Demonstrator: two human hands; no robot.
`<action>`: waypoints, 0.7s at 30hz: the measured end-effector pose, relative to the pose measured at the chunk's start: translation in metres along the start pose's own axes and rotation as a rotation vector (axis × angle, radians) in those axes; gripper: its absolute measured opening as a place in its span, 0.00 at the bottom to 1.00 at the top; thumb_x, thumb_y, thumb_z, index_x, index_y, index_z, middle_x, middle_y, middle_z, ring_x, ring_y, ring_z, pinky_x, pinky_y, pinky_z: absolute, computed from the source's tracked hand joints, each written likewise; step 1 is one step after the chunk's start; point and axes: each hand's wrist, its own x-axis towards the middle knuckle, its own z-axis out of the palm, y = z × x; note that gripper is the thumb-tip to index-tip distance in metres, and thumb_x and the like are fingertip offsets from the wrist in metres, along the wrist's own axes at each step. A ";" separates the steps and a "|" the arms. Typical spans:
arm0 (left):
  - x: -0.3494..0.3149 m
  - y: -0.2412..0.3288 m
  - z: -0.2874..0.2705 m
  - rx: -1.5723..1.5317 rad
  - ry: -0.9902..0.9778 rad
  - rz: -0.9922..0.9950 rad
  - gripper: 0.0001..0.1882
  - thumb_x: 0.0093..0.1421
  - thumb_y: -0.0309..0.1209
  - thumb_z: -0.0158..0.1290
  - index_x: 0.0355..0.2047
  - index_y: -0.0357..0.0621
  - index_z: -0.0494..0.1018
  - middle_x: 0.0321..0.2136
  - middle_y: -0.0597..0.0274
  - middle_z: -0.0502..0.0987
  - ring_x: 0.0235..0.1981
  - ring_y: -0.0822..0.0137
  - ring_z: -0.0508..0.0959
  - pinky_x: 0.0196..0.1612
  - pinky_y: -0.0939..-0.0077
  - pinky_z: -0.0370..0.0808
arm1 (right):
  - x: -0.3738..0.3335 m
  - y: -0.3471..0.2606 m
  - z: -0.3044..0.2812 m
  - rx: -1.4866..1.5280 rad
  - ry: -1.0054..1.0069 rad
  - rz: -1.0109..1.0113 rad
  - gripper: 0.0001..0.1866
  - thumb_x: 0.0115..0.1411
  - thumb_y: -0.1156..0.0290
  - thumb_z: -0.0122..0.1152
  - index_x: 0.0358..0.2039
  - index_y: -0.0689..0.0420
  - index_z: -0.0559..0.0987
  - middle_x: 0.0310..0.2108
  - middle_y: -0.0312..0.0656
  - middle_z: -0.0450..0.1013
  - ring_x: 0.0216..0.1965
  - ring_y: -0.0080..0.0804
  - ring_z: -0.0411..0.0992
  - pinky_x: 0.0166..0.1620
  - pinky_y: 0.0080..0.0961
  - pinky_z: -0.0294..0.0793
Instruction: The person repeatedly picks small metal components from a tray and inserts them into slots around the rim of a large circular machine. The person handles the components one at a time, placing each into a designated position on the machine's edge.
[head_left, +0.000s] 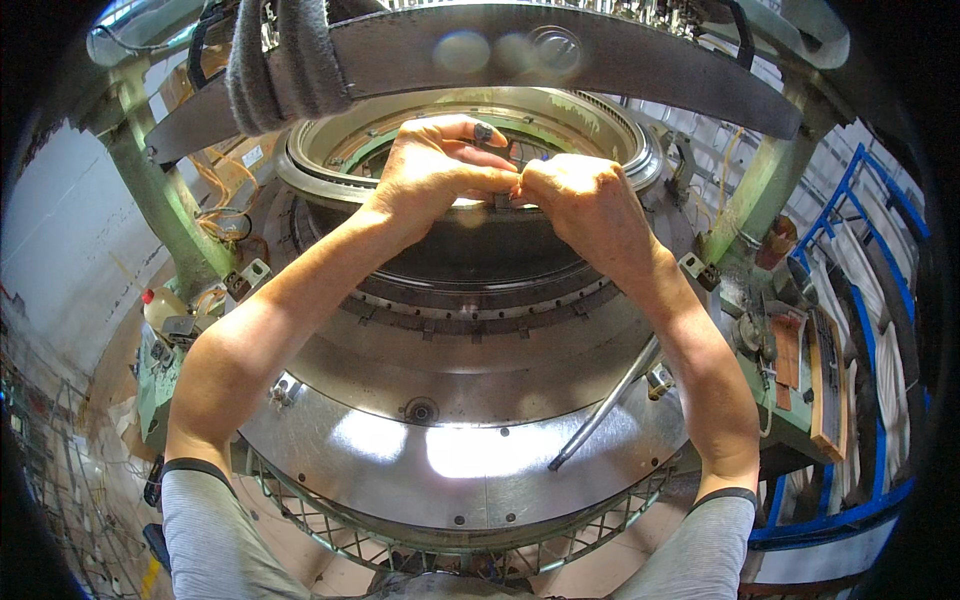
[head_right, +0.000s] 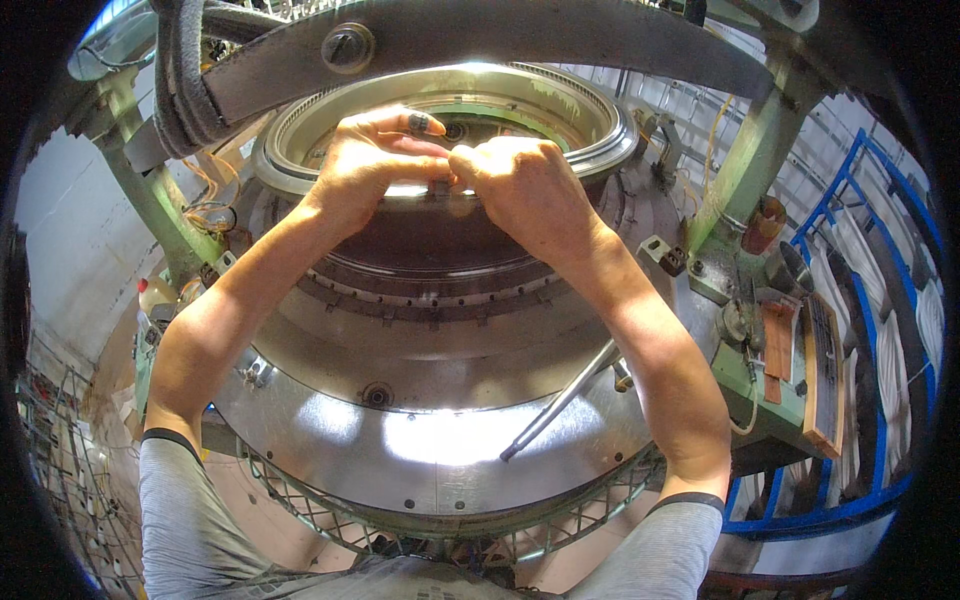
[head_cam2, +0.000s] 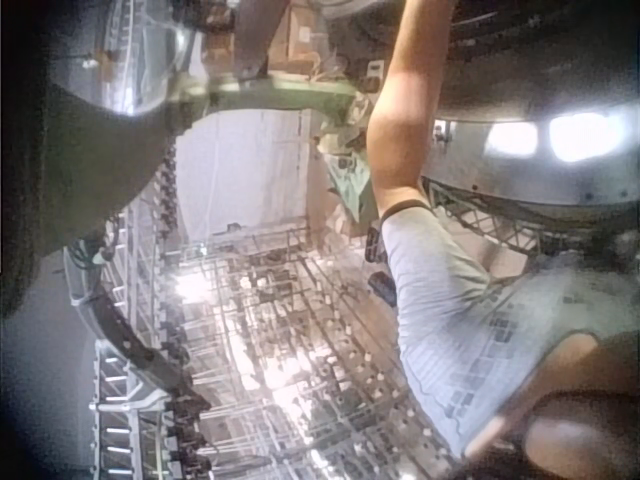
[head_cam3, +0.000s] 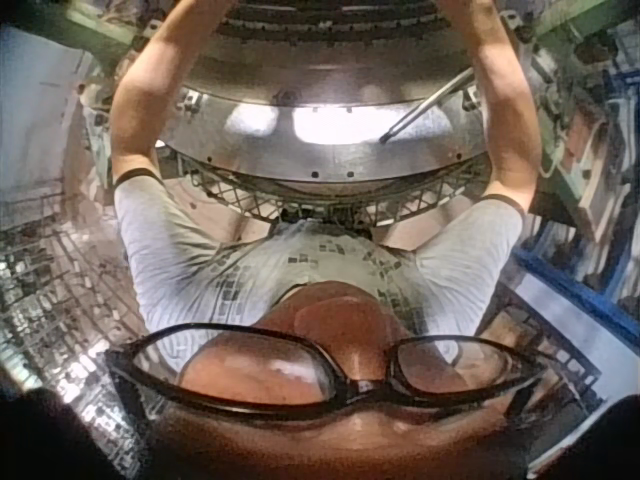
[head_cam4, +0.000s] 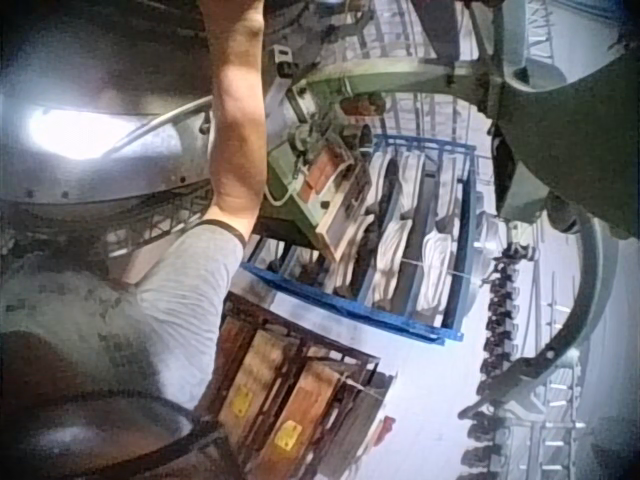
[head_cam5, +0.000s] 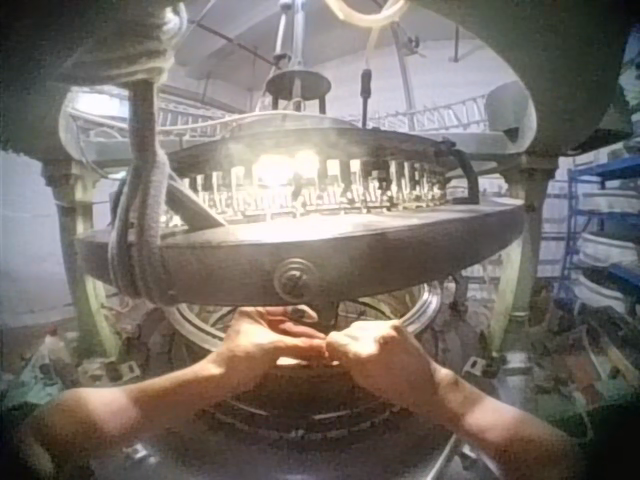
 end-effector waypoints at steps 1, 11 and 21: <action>0.000 0.000 0.000 -0.006 0.002 -0.005 0.21 0.54 0.19 0.70 0.48 0.31 0.78 0.37 0.47 0.87 0.36 0.62 0.88 0.41 0.70 0.86 | 0.000 0.000 0.000 -0.005 -0.004 -0.003 0.07 0.58 0.78 0.64 0.38 0.58 0.79 0.28 0.46 0.80 0.32 0.42 0.83 0.36 0.37 0.83; 0.001 0.000 0.000 -0.005 -0.012 0.000 0.21 0.53 0.19 0.71 0.48 0.31 0.78 0.37 0.46 0.87 0.36 0.62 0.88 0.41 0.70 0.86 | -0.002 0.001 0.001 -0.074 -0.033 -0.015 0.10 0.58 0.79 0.64 0.42 0.57 0.79 0.29 0.45 0.81 0.32 0.40 0.82 0.37 0.34 0.83; 0.000 0.000 0.002 -0.009 -0.005 0.002 0.22 0.53 0.19 0.71 0.48 0.31 0.79 0.37 0.48 0.87 0.36 0.63 0.88 0.41 0.70 0.85 | -0.003 0.003 0.003 -0.096 -0.027 -0.028 0.11 0.57 0.78 0.65 0.42 0.55 0.81 0.27 0.42 0.79 0.32 0.37 0.82 0.36 0.33 0.82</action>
